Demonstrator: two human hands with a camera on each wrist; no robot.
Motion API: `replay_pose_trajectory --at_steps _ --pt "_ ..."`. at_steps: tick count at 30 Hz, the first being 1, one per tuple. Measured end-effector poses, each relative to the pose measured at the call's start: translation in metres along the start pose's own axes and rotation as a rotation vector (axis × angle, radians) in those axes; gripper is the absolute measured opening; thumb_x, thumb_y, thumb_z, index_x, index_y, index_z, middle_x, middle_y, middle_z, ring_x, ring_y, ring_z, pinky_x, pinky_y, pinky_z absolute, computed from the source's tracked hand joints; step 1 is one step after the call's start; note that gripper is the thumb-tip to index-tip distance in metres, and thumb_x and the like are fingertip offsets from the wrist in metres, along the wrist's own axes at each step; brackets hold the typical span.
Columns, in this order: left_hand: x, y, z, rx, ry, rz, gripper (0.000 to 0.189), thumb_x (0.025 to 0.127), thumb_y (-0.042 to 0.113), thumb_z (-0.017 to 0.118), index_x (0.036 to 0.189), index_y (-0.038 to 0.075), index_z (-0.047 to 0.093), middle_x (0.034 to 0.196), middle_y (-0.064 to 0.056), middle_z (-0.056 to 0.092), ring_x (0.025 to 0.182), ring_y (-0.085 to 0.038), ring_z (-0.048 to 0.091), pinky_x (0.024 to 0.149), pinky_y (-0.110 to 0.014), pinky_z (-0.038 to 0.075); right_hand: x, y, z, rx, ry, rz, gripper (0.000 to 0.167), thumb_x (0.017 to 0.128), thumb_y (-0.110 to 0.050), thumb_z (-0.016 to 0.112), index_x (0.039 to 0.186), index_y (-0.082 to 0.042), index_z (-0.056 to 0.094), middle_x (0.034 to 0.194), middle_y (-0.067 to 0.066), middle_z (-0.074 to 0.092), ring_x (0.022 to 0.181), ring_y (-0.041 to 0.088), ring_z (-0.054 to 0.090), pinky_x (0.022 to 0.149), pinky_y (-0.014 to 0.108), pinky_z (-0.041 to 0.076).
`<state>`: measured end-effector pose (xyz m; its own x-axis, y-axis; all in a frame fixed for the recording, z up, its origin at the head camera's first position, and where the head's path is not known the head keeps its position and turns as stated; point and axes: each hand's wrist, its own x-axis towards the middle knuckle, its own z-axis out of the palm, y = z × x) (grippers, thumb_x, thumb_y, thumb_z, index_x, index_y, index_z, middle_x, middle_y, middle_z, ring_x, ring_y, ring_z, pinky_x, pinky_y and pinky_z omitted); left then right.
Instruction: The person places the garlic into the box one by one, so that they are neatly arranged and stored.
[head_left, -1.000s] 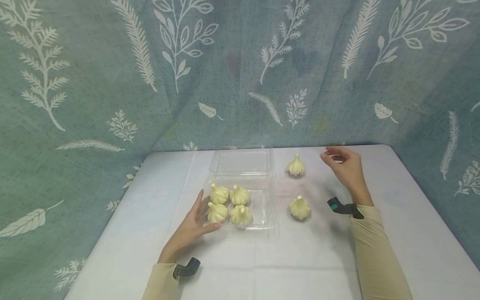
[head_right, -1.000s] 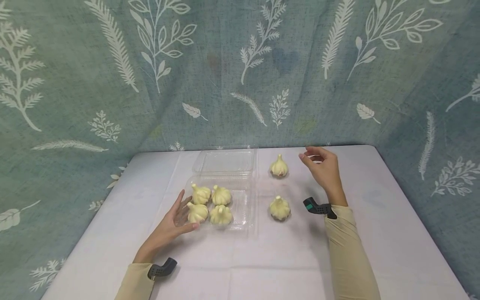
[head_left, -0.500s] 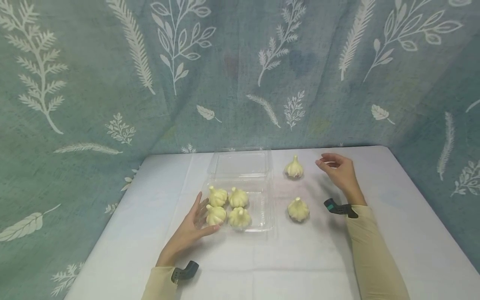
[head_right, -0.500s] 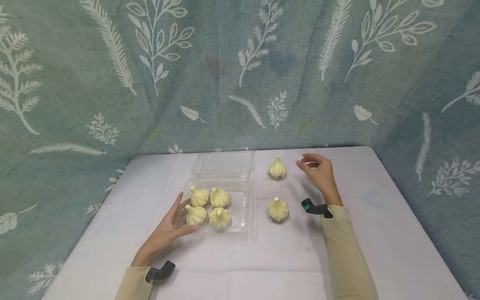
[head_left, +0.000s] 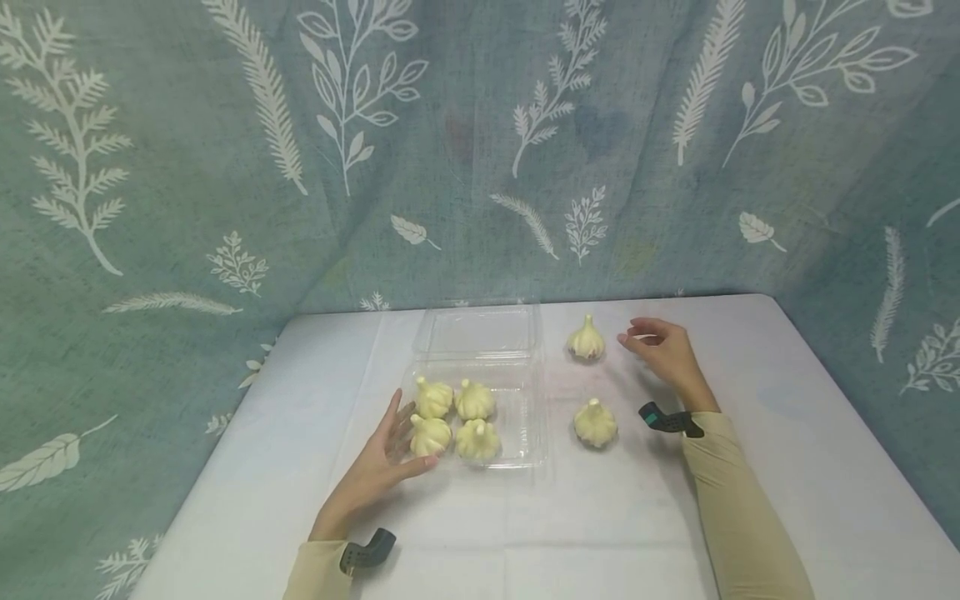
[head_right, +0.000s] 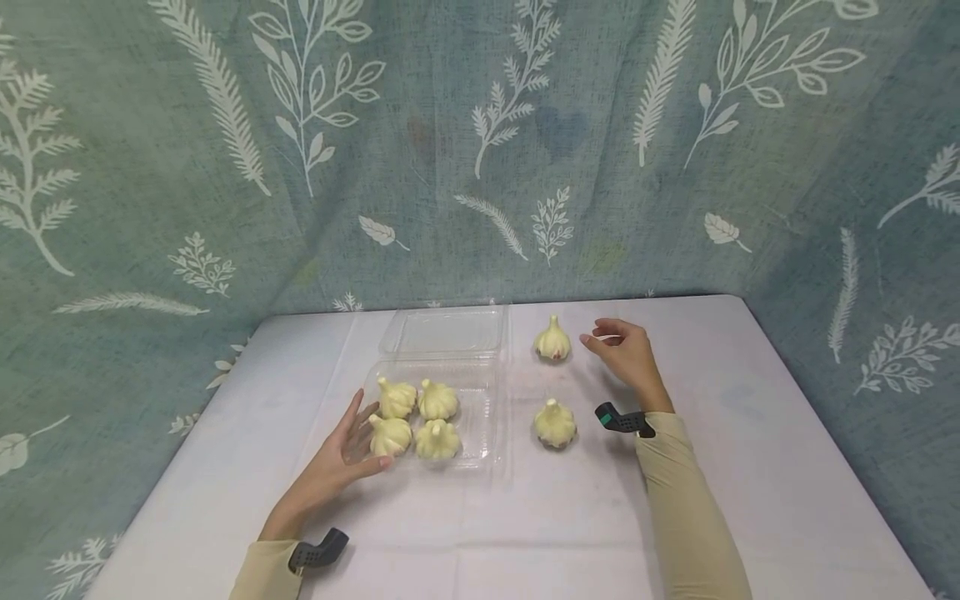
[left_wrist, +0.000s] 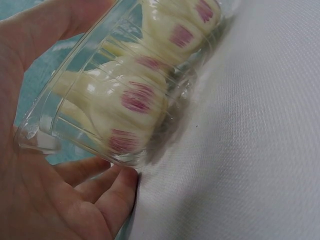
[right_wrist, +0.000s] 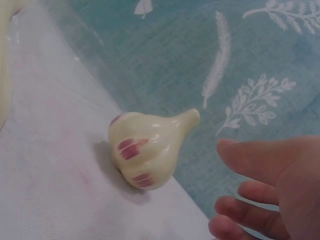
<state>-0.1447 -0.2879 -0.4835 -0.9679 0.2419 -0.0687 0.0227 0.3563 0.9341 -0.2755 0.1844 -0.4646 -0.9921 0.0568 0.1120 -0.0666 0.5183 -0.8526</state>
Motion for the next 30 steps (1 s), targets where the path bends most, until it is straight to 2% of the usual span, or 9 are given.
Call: replay_pose_trajectory --at_steps 6,17,30 --pt "-0.001 0.0 0.001 0.017 -0.001 -0.031 0.123 0.087 0.027 0.083 0.167 0.027 -0.009 0.175 -0.018 0.01 0.159 -0.047 0.017 0.128 -0.055 0.024 0.001 0.005 0.005 -0.014 -0.052 0.025 0.059 0.097 -0.037 0.072 0.141 0.001 0.06 0.132 0.023 0.069 0.118 0.037 0.065 0.084 0.025 0.054" --pt "0.0 0.0 0.002 0.013 0.0 -0.02 0.122 0.088 0.026 0.083 0.167 0.028 -0.01 0.175 -0.018 0.01 0.159 -0.048 0.017 0.128 -0.056 0.024 0.007 0.007 0.015 -0.006 -0.109 -0.016 0.059 0.097 -0.03 0.073 0.142 0.005 0.057 0.133 0.027 0.067 0.119 0.043 0.067 0.099 0.051 0.06" --pt "0.0 0.001 0.001 0.028 0.005 -0.015 0.122 0.088 0.025 0.083 0.167 0.029 -0.01 0.174 -0.019 0.011 0.158 -0.047 0.019 0.128 -0.054 0.026 0.012 0.008 0.023 0.012 -0.191 -0.017 0.063 0.094 -0.032 0.076 0.142 0.004 0.058 0.137 0.027 0.065 0.126 0.046 0.064 0.103 0.055 0.06"
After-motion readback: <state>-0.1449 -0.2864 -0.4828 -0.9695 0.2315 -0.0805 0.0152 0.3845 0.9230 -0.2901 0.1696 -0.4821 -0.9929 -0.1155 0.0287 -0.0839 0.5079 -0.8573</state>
